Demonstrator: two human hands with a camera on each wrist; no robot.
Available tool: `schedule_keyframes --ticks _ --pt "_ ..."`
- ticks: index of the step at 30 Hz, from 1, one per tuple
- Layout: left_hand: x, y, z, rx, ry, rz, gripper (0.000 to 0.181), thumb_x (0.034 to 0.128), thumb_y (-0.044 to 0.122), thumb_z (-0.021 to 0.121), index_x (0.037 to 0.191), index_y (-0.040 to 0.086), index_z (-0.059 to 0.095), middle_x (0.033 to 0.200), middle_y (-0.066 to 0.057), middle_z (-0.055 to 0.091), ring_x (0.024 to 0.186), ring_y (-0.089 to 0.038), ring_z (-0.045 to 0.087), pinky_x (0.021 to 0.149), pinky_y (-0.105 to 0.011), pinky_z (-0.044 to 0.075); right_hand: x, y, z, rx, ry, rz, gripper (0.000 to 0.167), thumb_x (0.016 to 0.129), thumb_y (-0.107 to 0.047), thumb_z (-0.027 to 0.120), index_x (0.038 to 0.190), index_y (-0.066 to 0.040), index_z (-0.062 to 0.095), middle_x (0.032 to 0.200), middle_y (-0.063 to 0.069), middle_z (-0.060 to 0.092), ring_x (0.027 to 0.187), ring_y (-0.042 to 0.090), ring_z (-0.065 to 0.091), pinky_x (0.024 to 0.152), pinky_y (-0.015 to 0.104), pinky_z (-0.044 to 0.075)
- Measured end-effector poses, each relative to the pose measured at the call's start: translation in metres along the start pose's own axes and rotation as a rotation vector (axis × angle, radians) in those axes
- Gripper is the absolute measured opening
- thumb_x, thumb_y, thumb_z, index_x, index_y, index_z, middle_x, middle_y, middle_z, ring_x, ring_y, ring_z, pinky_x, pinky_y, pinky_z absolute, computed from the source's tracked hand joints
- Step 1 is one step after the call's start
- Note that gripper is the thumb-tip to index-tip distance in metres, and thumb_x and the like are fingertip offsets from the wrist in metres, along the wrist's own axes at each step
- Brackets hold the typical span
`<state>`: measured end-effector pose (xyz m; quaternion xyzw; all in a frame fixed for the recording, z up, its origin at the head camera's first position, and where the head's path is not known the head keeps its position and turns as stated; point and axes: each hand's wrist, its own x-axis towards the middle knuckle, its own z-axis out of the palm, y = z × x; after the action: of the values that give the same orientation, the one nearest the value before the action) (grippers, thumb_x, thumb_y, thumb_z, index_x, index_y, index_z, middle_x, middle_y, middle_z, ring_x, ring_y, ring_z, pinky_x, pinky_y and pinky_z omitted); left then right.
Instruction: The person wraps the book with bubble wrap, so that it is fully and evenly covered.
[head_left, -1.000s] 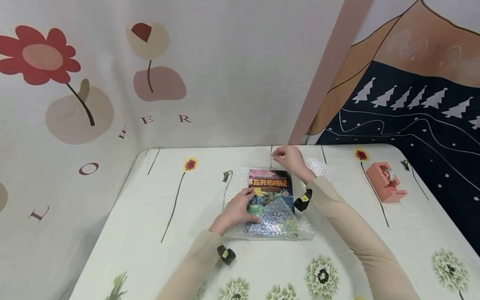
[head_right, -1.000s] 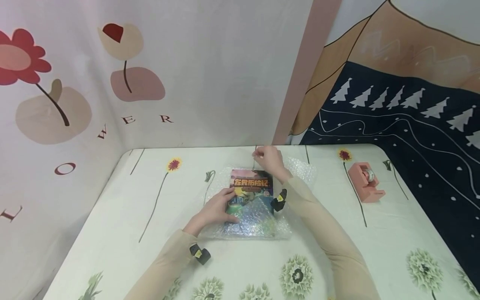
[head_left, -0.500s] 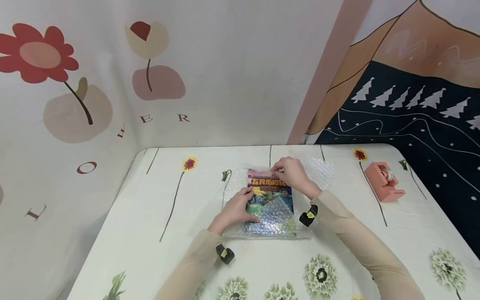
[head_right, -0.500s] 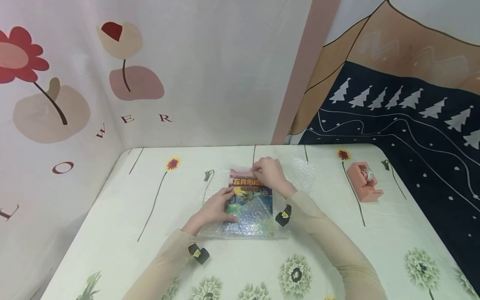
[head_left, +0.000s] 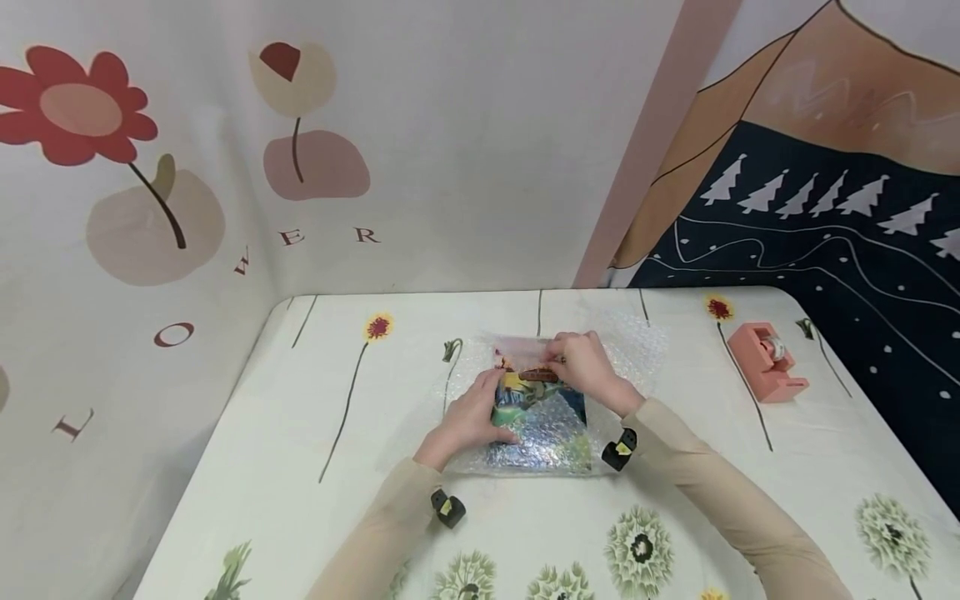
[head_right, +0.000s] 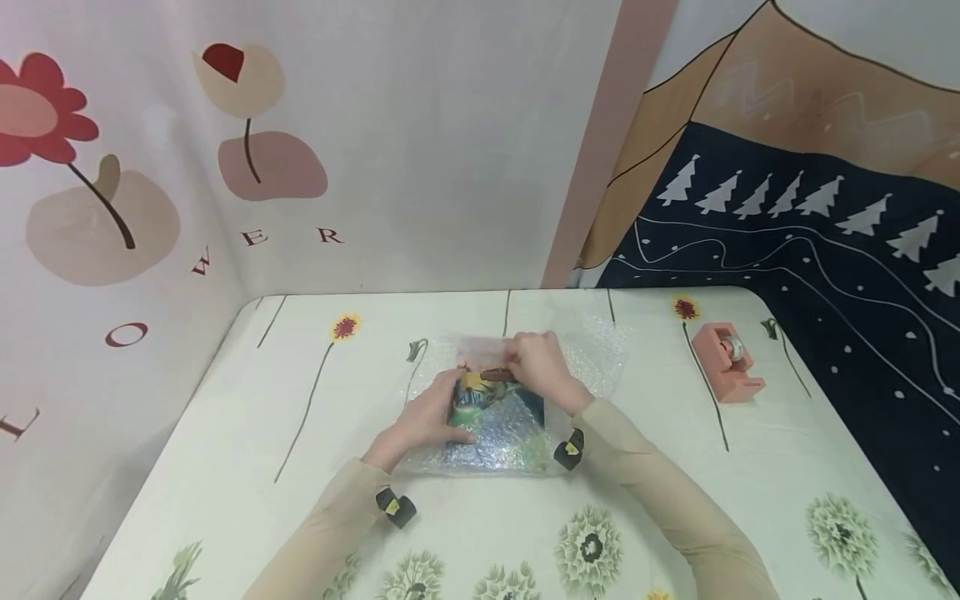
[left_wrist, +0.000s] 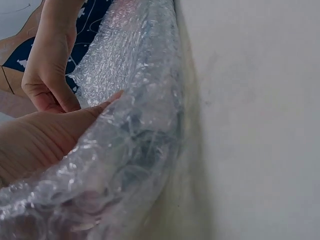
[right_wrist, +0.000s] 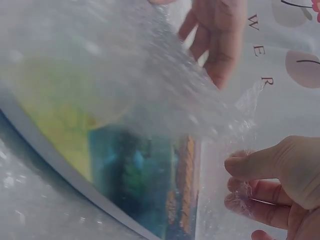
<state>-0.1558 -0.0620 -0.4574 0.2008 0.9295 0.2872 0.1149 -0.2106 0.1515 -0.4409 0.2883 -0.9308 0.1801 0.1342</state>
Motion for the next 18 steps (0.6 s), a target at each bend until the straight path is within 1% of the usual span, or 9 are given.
schedule_keyframes --ticks 1,3,5,7,10,12,14,15,18 --pt "0.0 0.0 0.0 0.012 0.017 0.008 0.111 0.0646 0.036 0.085 0.147 0.002 0.02 0.148 -0.02 0.026 0.122 -0.038 0.044 0.093 -0.052 0.042 -0.001 0.0 0.001 -0.001 0.002 -0.005 0.007 0.08 -0.01 0.074 0.079 -0.016 0.075 0.076 -0.001 0.067 0.061 0.015 0.058 0.062 0.038 0.041" --pt "0.0 0.0 0.001 0.051 0.052 0.028 0.115 0.0632 0.038 0.086 0.148 0.003 0.016 0.149 -0.02 0.021 0.125 -0.038 0.041 0.096 -0.051 0.04 -0.002 0.0 0.003 -0.002 -0.001 -0.007 0.008 0.08 -0.009 0.074 0.079 -0.017 0.075 0.077 -0.002 0.067 0.062 0.015 0.058 0.061 0.038 0.04" --pt "0.001 0.0 0.001 0.111 0.089 0.062 0.117 0.0622 0.039 0.086 0.148 0.004 0.016 0.151 -0.02 0.017 0.13 -0.038 0.034 0.102 -0.051 0.035 -0.003 0.0 0.005 -0.007 -0.007 -0.004 0.009 0.079 -0.008 0.074 0.08 -0.017 0.075 0.078 -0.001 0.068 0.064 0.016 0.059 0.062 0.039 0.041" --pt "0.0 0.001 0.001 0.175 0.116 0.097 0.116 0.0616 0.041 0.086 0.148 0.004 0.018 0.152 -0.02 0.014 0.135 -0.037 0.025 0.107 -0.053 0.026 -0.004 0.0 0.007 -0.014 -0.026 0.005 0.009 0.079 -0.009 0.074 0.079 -0.017 0.075 0.08 -0.001 0.068 0.067 0.017 0.06 0.064 0.041 0.04" --pt "0.0 0.001 0.0 0.255 0.123 0.152 0.114 0.0625 0.043 0.084 0.148 0.002 0.021 0.154 -0.02 0.01 0.14 -0.036 0.014 0.109 -0.055 0.017 -0.005 0.0 0.009 -0.026 -0.059 0.005 0.008 0.079 -0.01 0.074 0.079 -0.018 0.076 0.08 -0.002 0.068 0.07 0.017 0.061 0.064 0.043 0.038" --pt "0.0 0.001 -0.001 0.285 0.101 0.186 0.11 0.0646 0.043 0.082 0.147 0.0 0.022 0.154 -0.02 0.01 0.141 -0.034 0.011 0.11 -0.055 0.014 -0.006 0.001 0.011 -0.033 -0.076 -0.003 0.008 0.078 -0.011 0.075 0.079 -0.018 0.076 0.079 -0.003 0.067 0.071 0.017 0.06 0.064 0.042 0.036" --pt "0.001 -0.001 -0.001 0.296 0.059 0.207 0.106 0.0681 0.044 0.079 0.146 -0.001 0.023 0.154 -0.019 0.011 0.142 -0.033 0.009 0.112 -0.053 0.011 -0.007 0.001 0.012 -0.03 -0.084 -0.014 0.009 0.079 -0.009 0.074 0.08 -0.018 0.076 0.079 -0.004 0.067 0.071 0.017 0.06 0.064 0.041 0.036" --pt "0.001 -0.001 -0.001 0.289 0.036 0.213 0.103 0.0697 0.044 0.078 0.146 -0.002 0.025 0.154 -0.018 0.014 0.142 -0.032 0.01 0.112 -0.052 0.01 -0.007 0.001 0.013 -0.031 -0.089 -0.02 0.009 0.079 -0.009 0.074 0.08 -0.018 0.076 0.079 -0.004 0.067 0.072 0.017 0.06 0.065 0.041 0.036" --pt "0.001 -0.004 -0.001 0.244 -0.032 0.202 0.095 0.0739 0.044 0.075 0.143 -0.002 0.03 0.152 -0.015 0.021 0.141 -0.029 0.014 0.113 -0.049 0.008 -0.009 0.001 0.012 -0.029 -0.108 -0.028 0.01 0.079 -0.008 0.074 0.082 -0.017 0.076 0.082 -0.003 0.068 0.076 0.018 0.061 0.066 0.042 0.036"
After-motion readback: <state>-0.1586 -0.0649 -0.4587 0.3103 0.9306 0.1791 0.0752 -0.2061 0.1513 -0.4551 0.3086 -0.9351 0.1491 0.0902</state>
